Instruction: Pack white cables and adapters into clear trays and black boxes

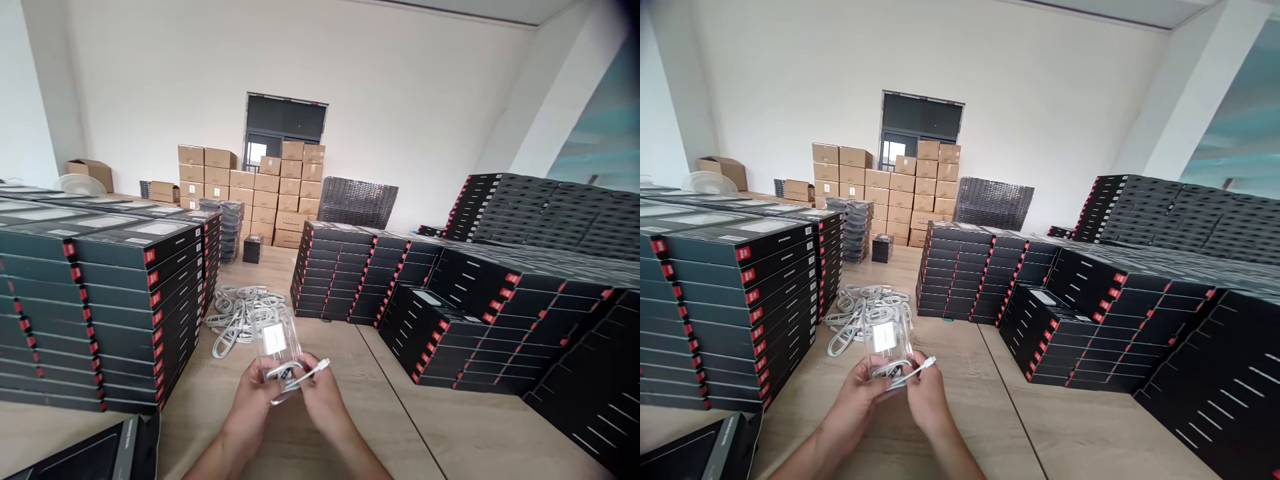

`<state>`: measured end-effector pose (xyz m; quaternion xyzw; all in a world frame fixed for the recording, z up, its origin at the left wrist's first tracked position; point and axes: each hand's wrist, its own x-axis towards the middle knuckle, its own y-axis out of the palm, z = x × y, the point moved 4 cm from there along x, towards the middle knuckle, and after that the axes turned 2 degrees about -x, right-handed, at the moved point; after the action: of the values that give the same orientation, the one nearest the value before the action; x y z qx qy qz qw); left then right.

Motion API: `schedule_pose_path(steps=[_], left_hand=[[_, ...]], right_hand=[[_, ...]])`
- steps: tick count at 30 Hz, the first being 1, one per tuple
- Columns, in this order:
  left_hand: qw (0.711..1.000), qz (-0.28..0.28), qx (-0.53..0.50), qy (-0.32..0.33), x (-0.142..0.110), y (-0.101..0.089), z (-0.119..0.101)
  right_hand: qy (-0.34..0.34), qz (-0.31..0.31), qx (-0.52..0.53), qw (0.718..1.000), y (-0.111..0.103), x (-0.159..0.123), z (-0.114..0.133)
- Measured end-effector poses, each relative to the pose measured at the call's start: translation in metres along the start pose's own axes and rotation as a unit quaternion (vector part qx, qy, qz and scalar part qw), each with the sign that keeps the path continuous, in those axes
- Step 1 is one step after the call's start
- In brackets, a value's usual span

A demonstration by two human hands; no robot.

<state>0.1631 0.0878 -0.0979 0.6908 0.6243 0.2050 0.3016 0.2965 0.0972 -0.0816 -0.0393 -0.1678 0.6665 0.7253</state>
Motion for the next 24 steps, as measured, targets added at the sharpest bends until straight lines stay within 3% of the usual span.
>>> schedule_pose_path(steps=[6, 8, 12, 16, 21, 24], left_hand=[[1.000, 0.002, -0.014, -0.027, 0.000, 0.001, 0.000], [0.999, -0.003, -0.016, -0.032, 0.000, 0.002, 0.003], [0.999, -0.022, -0.008, -0.030, 0.001, 0.002, 0.010], [0.999, -0.017, 0.001, -0.035, 0.001, -0.001, 0.001], [0.995, 0.081, 0.008, -0.063, -0.005, 0.004, -0.024], [0.995, 0.062, -0.062, -0.038, -0.007, 0.006, -0.032]], right_hand=[[0.126, 0.086, 0.185, 0.971, -0.013, -0.012, -0.012], [0.123, 0.081, 0.194, 0.970, -0.011, -0.014, -0.010], [0.066, 0.053, 0.105, 0.991, -0.001, -0.010, -0.001], [0.004, 0.030, 0.031, 0.999, 0.002, -0.004, 0.008], [0.057, 0.138, 0.073, 0.986, 0.004, -0.013, 0.005], [0.074, 0.123, 0.113, 0.983, 0.004, -0.020, 0.007]])
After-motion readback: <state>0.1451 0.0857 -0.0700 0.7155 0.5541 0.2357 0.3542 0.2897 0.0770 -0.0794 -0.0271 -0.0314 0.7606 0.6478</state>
